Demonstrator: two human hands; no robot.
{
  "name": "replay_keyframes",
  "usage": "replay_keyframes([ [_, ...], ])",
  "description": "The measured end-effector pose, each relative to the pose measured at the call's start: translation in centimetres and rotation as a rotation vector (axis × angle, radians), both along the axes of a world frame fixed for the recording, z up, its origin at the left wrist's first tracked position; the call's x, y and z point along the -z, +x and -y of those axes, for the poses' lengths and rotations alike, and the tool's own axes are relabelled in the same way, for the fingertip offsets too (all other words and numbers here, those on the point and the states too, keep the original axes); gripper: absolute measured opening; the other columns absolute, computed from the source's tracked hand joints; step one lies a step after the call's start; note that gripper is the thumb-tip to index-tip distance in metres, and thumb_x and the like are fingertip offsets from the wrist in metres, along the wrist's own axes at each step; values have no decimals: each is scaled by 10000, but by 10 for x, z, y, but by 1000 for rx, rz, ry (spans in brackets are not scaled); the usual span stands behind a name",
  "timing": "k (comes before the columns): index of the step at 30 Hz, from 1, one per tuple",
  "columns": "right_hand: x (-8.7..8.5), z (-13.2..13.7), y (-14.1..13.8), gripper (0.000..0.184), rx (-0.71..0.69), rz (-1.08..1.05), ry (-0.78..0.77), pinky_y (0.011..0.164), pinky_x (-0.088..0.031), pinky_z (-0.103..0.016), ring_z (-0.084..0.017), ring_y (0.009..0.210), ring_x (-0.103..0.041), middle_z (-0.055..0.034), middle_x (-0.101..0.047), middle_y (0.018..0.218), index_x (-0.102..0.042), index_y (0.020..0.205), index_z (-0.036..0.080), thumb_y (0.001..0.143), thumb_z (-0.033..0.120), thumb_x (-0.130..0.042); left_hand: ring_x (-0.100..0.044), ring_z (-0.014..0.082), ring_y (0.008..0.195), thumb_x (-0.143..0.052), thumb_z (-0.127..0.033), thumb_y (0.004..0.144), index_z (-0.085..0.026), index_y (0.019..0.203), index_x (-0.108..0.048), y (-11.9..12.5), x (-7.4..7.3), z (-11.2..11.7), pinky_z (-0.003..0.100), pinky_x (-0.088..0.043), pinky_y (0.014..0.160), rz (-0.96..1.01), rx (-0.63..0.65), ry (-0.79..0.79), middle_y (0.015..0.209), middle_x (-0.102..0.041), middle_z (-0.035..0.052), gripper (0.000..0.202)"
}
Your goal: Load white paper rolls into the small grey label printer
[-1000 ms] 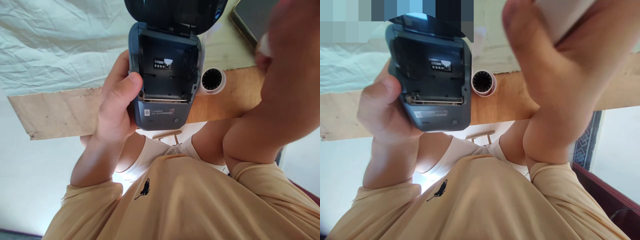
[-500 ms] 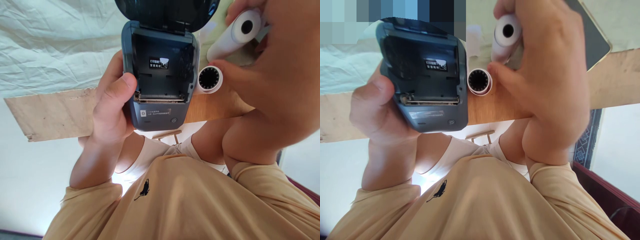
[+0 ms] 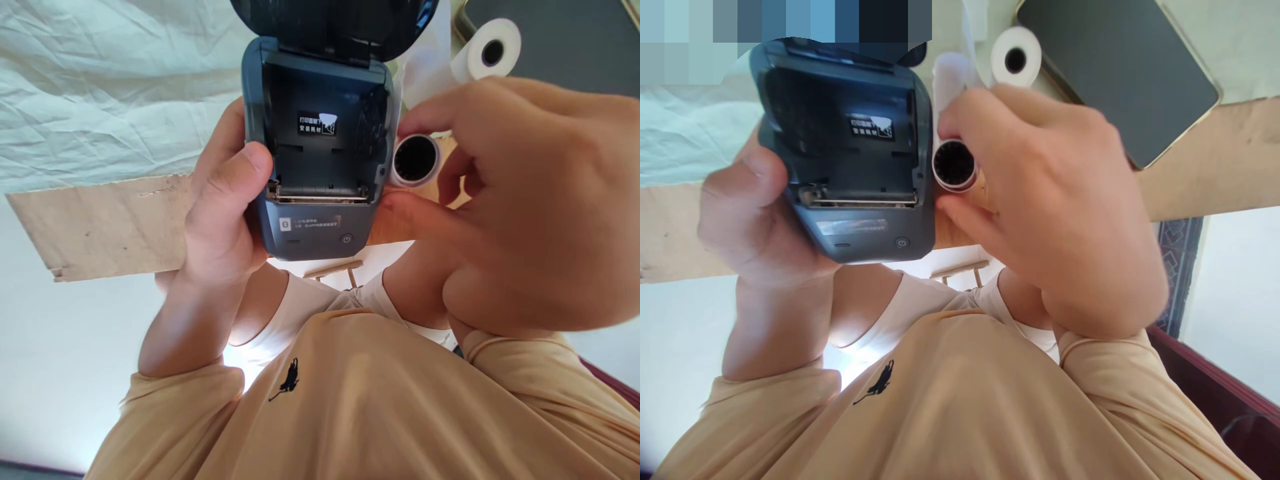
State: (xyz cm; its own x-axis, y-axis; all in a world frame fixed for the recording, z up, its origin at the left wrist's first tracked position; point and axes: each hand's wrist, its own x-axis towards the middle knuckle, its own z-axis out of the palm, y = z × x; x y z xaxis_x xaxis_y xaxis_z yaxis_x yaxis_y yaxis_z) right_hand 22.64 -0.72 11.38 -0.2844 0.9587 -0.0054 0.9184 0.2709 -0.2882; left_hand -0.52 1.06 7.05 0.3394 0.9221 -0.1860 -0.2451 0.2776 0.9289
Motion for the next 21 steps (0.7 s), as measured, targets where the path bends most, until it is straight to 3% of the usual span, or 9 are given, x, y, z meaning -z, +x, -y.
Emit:
replay_keyframes([
  [3,6,-4,4,226,29,-9,-60,703,-347,-264,-87,755,-467,-27,-597,856,-667,1116,231,950,365,-593,-686,421,1394,-405,-237,1024,-297,1147,-758,-1,0,1,505,-686,937,-27,-27,-52,1291,-731,97,379],
  [6,10,-4,11,231,-74,-21,-74,691,-331,-265,-98,795,-457,-42,-595,930,-593,1097,214,951,369,-502,-696,433,1380,-411,-247,1022,-299,1170,-756,-1,-1,2,530,-693,926,-32,-28,-52,1276,-727,99,378],
  [12,8,4,5,227,-84,32,-135,658,-227,-256,-71,712,-270,-49,-492,1060,-478,1039,196,1004,419,-510,-695,424,1379,-420,-251,1023,-306,1182,-748,0,-1,2,492,-703,866,-32,-19,-49,1273,-726,96,368],
  [17,4,11,12,129,-142,45,-92,683,-307,-271,-98,760,-407,-44,-543,1118,-488,1124,237,1039,334,-486,-716,407,1357,-386,-207,1025,-274,1162,-727,1,-2,1,461,-706,837,-28,-21,-65,1252,-732,95,373],
  [21,3,11,17,172,-175,39,-54,696,-328,-291,-104,746,-431,-44,-615,1114,-512,1157,234,998,286,-476,-715,414,1357,-418,-241,1026,-266,1207,-713,2,-3,0,476,-713,830,-49,-9,-47,1274,-726,91,347],
])
